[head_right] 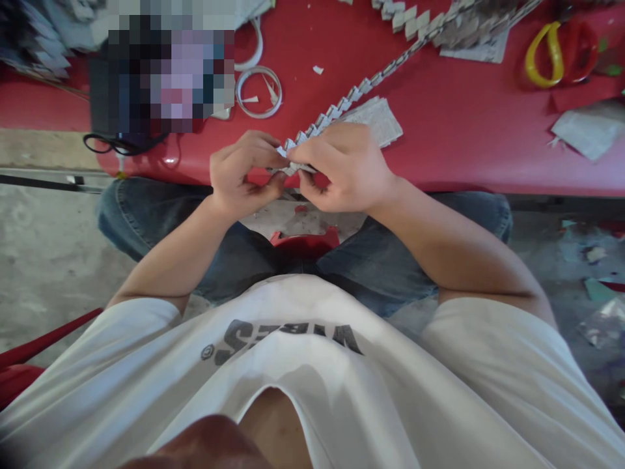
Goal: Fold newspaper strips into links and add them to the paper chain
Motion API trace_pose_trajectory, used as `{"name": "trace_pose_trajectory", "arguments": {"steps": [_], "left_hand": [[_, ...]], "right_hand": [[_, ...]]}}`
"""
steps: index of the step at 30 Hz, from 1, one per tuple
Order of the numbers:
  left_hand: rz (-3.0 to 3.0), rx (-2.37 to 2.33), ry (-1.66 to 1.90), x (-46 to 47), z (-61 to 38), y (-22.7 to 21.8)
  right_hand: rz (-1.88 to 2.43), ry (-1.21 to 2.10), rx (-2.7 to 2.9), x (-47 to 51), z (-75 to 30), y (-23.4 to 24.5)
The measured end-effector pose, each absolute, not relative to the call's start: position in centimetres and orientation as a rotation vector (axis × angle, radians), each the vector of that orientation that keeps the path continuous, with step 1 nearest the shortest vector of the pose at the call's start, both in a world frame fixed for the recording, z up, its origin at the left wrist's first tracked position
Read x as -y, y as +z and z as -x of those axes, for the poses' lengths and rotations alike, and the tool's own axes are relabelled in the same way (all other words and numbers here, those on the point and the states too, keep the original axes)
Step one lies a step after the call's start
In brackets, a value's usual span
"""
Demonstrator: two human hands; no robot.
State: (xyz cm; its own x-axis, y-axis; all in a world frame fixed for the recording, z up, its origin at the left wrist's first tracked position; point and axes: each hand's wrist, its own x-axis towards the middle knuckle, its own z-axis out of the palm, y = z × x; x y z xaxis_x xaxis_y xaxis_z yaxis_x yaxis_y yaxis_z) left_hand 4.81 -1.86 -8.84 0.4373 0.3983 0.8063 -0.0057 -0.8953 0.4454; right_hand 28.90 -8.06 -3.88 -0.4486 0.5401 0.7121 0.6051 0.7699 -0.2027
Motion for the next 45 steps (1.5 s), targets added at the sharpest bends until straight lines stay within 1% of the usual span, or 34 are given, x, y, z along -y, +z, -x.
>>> {"name": "trace_pose_trajectory", "arguments": {"steps": [3, 5, 9, 11, 18, 23, 28, 32, 38, 45], "left_hand": [[-2.266, -0.412, 1.465, 2.5, -5.0, -8.4], [-2.265, -0.484, 1.458, 2.9, -5.1, -8.5], [-2.300, -0.681, 1.414, 3.2, -5.1, -9.1], [-2.282, -0.739, 1.404, 3.4, -5.0, -9.2], [-2.180, -0.733, 1.325, 4.1, -4.8, -7.4], [-2.070, -0.706, 1.208, 3.8, -4.7, -6.4], [-2.031, -0.711, 1.206, 3.6, -5.1, -6.1], [-2.007, -0.701, 1.234, 3.3, -5.4, -6.4], [-1.926, -0.714, 1.191, 3.2, -5.5, -6.6], [-1.781, -0.762, 1.231, 3.3, -5.8, -7.7]], "right_hand": [[0.839, -0.276, 2.134, 7.7, -28.6, -4.6], [0.854, -0.313, 2.147, 7.8, -28.7, -5.3], [1.103, -0.128, 2.308, 8.1, -29.2, -6.5], [1.163, -0.120, 2.351, 8.1, -29.3, -6.7], [1.171, -0.098, 2.368, 7.6, -28.9, -6.4], [1.075, -0.257, 2.322, 7.1, -29.0, -6.7], [1.047, -0.369, 2.272, 6.7, -29.1, -7.1], [1.180, -0.294, 2.330, 6.6, -29.3, -6.6], [1.402, -0.073, 2.446, 7.0, -28.9, -4.1], [1.488, -0.075, 2.387, 7.0, -28.6, -3.4]]}}
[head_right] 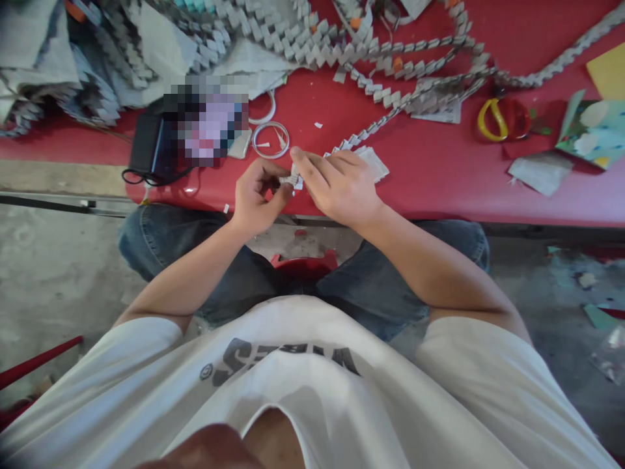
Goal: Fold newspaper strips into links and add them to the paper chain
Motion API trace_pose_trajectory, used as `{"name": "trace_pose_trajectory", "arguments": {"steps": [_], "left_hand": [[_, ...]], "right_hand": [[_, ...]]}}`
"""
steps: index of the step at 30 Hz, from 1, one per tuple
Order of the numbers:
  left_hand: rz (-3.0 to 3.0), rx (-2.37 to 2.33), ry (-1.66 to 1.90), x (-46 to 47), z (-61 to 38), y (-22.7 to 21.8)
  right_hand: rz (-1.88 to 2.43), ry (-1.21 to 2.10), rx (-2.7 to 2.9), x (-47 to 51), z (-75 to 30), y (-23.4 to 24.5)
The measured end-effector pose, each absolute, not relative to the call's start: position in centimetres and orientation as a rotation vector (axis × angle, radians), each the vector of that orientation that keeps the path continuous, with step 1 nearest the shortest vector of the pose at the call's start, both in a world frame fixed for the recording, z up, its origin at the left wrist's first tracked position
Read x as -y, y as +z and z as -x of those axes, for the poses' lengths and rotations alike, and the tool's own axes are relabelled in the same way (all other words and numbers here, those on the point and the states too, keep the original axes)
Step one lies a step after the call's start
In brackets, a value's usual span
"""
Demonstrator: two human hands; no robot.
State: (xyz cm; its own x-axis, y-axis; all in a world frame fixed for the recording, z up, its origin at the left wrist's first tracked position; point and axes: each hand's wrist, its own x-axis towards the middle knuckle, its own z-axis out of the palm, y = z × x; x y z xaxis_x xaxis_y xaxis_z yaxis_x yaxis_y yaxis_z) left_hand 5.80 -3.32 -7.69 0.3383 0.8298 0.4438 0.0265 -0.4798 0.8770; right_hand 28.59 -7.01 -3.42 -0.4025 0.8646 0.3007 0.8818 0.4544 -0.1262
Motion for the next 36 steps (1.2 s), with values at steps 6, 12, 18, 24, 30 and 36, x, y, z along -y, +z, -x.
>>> {"name": "trace_pose_trajectory", "arguments": {"steps": [6, 12, 18, 24, 30, 36], "left_hand": [[-1.473, -0.761, 1.242, 1.5, -5.8, -7.9], [-1.323, -0.687, 1.379, 1.0, -4.1, -5.7], [-1.364, -0.532, 1.488, 1.8, -3.7, -3.8], [-1.095, -0.279, 1.603, 0.7, -3.2, -2.3], [-0.981, -0.406, 1.617, -2.8, -0.6, -0.3], [-1.116, -0.390, 1.646, -2.6, -0.5, 0.0]], "right_hand": [[1.526, 0.109, 2.247, 6.5, -28.7, -3.3], [1.529, 0.253, 2.428, 4.1, -29.2, -4.6], [1.633, 0.211, 2.455, 0.7, -30.8, -6.0], [1.711, 0.088, 2.381, -2.7, -32.9, -7.0], [1.916, 0.003, 2.175, -3.9, -36.7, -5.9], [2.085, -0.208, 1.985, -4.7, -41.4, -5.9]]}}
